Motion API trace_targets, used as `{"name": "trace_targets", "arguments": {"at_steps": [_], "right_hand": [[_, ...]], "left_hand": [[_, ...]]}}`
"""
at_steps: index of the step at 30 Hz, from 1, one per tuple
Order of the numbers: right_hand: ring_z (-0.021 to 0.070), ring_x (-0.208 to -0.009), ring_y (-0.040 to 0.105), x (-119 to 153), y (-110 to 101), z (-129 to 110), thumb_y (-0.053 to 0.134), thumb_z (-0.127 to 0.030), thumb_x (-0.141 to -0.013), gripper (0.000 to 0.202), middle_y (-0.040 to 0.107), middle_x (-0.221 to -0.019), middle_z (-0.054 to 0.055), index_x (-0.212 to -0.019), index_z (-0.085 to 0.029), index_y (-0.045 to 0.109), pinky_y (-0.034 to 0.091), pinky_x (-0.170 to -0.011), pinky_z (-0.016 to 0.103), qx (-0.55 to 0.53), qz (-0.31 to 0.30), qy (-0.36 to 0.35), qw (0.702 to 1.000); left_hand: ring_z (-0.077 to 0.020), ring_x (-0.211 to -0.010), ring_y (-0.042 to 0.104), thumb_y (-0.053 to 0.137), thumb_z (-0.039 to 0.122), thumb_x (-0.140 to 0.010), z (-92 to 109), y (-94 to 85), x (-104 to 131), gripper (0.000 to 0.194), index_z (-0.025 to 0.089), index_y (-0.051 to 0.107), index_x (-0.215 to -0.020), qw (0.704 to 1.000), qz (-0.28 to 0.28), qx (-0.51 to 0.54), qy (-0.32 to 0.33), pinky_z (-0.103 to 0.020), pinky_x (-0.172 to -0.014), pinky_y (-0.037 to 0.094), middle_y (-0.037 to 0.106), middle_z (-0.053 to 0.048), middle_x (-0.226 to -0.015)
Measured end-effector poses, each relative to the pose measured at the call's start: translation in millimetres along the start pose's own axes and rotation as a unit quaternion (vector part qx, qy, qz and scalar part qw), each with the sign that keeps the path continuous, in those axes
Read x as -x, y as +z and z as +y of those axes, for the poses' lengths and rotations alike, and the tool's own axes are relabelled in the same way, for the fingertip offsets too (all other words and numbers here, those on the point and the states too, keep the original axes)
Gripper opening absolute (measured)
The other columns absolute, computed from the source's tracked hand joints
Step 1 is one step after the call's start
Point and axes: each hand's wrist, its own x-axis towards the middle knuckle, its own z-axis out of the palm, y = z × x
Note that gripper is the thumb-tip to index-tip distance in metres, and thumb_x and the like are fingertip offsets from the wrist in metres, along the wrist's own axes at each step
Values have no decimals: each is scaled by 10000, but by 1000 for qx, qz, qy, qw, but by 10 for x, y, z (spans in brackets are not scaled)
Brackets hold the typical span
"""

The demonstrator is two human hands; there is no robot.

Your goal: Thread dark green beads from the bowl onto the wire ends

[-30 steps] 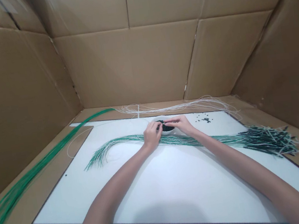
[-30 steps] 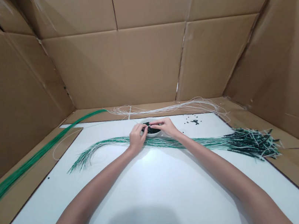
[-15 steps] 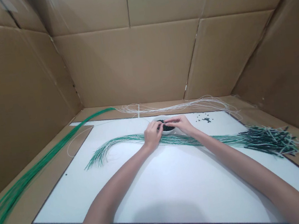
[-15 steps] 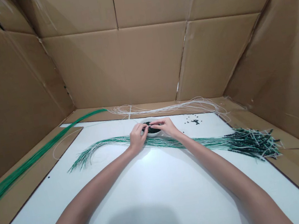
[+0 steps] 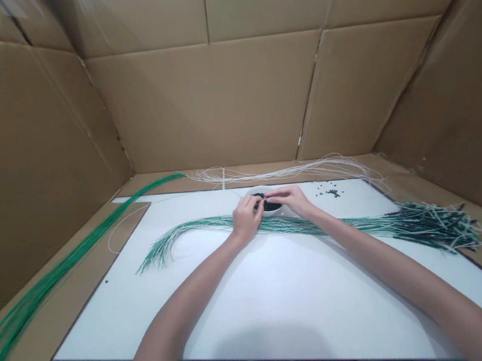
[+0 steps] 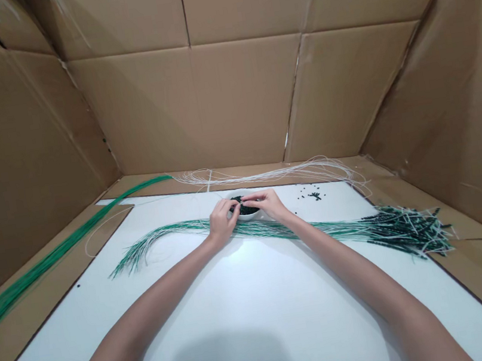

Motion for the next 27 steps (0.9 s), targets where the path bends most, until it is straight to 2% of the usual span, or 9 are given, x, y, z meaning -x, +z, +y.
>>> {"name": "trace_targets", "arguments": {"at_steps": [15,27], "right_hand": [[231,-811,630,-1,-13,7,699,-342,-573,268,704,-808,56,-778,-172,716,477,-773,360,21,6,6,1000],[247,-852,626,3,-36,-11,696,-346,-576,270,706,-822,54,-784,-175,716,457,-818,376,37,11,20,999]], "left_hand": [[-142,-775,525,415,263,-860,-8,2,0,161,192,559,-847,1000,9,1,-4,-264,-705,431,593,-28,-803],[-139,-782,532,405,263,-866,7,-10,-5,175,190,563,-853,1000,22,6,-8,-261,-714,433,598,-33,-810]]}}
